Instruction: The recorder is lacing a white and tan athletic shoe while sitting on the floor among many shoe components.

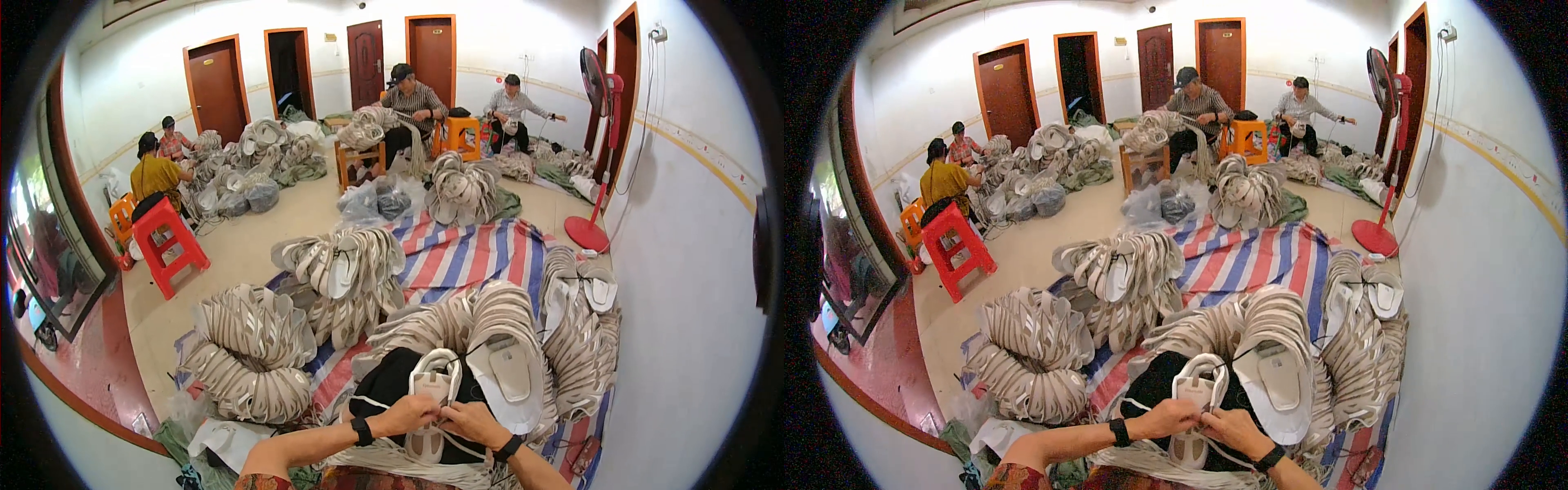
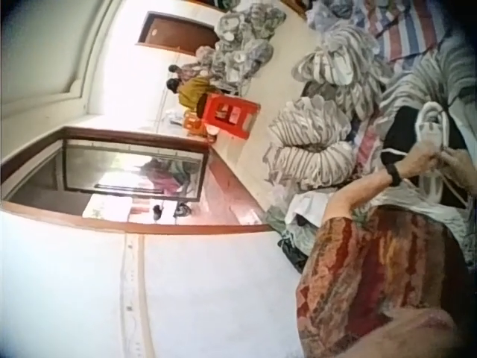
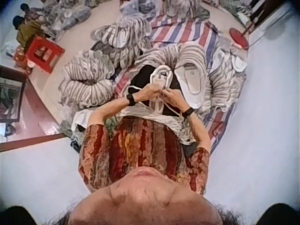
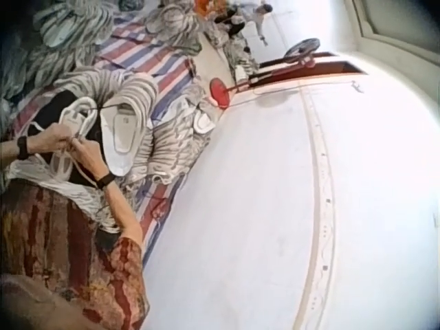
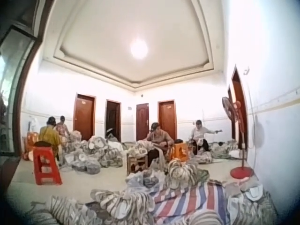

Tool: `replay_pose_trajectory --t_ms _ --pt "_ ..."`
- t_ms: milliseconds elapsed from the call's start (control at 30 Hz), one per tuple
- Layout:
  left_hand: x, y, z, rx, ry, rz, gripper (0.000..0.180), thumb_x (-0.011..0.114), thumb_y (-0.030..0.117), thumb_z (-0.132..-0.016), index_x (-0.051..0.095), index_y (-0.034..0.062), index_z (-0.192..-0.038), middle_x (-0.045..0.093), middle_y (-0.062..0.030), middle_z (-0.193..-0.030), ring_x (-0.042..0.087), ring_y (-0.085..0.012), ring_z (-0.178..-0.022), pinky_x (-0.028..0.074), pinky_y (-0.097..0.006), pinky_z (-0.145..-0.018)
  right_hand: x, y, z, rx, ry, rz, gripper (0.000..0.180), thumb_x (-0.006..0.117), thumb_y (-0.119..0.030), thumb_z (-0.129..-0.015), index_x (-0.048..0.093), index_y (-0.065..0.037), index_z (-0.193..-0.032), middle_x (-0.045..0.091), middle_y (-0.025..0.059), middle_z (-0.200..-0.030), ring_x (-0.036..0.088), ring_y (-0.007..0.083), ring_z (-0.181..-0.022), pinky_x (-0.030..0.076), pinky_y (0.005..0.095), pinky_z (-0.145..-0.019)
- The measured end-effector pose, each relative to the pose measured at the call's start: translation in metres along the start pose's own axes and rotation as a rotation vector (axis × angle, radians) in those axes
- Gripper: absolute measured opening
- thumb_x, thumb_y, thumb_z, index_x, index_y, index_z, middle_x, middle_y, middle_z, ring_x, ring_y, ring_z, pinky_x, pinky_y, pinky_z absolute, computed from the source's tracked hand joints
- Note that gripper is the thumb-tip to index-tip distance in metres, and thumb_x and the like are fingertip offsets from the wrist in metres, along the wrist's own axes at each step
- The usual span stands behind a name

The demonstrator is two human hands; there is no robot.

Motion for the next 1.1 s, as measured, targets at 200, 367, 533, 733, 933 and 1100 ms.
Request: replay_pose_trajectory --t_ms 200,367,533,733,933,1100 --pt "0.035 -0.004 0.007 0.058 -0.245 -0.287 0.013 0.059 0.015 -0.074 0.056 0.0079 -0.085 0.050 -0.0079 -0.080 0.057 -0.0261 -0.069 0.048 -0.036 -0.057 0.008 0.010 0.009 0.073 0.040 -0.147 0.021 0.068 -0.019 -0.071 0.053 -0.007 -0.080 0.058 0.0099 -0.070 0.058 0.0282 -0.061 0.046 0.0357 -0.052" --pt "0.045 -0.002 0.006 0.079 -0.303 -0.431 0.009 0.054 0.011 -0.075 0.056 0.0060 -0.083 0.050 -0.0080 -0.082 0.058 -0.0248 -0.069 0.049 -0.034 -0.056 0.014 0.013 0.006 0.111 0.000 -0.146 0.023 0.069 -0.016 -0.071 0.053 -0.004 -0.080 0.059 0.0120 -0.071 0.059 0.0292 -0.063 0.047 0.0356 -0.055" --pt "0.041 0.018 0.001 0.118 -0.312 -0.430 0.011 0.056 0.010 -0.073 0.055 -0.0002 -0.075 0.052 -0.0109 -0.075 0.059 -0.0276 -0.069 0.048 -0.038 -0.055 0.005 0.009 0.005 0.104 0.037 -0.255 0.023 0.068 -0.016 -0.071 0.053 -0.003 -0.082 0.058 0.0128 -0.071 0.059 0.0292 -0.065 0.047 0.0357 -0.056" --pt "-0.066 -0.021 -0.039 0.029 0.095 -0.685 0.005 0.052 0.009 -0.073 0.053 0.0043 -0.074 0.051 -0.0116 -0.072 0.056 -0.0295 -0.064 0.046 -0.038 -0.053 0.015 0.019 0.001 0.187 -0.031 -0.343 0.019 0.068 -0.009 -0.069 0.051 -0.003 -0.074 0.054 0.0117 -0.067 0.055 0.0270 -0.059 0.044 0.0336 -0.054" --pt "-0.069 -0.043 -0.016 0.117 0.276 -0.379 0.010 0.049 0.005 -0.078 0.057 0.0031 -0.083 0.054 -0.0144 -0.074 0.054 -0.0310 -0.063 0.044 -0.037 -0.053 0.003 0.008 -0.006 0.096 -0.031 -0.321 0.018 0.061 -0.013 -0.071 0.057 -0.006 -0.086 0.055 0.0148 -0.074 0.056 0.0315 -0.070 0.045 0.0376 -0.063" --pt "-0.074 -0.087 0.034 -0.432 0.410 0.280 0.042 0.054 -0.002 -0.079 0.050 0.0020 -0.121 0.060 -0.0028 -0.077 0.055 -0.0076 -0.061 0.045 -0.023 -0.052 -0.004 0.003 -0.006 0.381 0.009 -0.489 0.018 0.054 -0.006 -0.075 0.060 -0.002 -0.092 0.055 0.0122 -0.070 0.056 0.0236 -0.061 0.045 0.0308 -0.057"
Point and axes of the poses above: each hand's wrist, its own z-axis away from the middle knuckle, its own x-axis out of the palm, y = z × x, the point moved 9 cm from there along -z, towards the middle knuckle
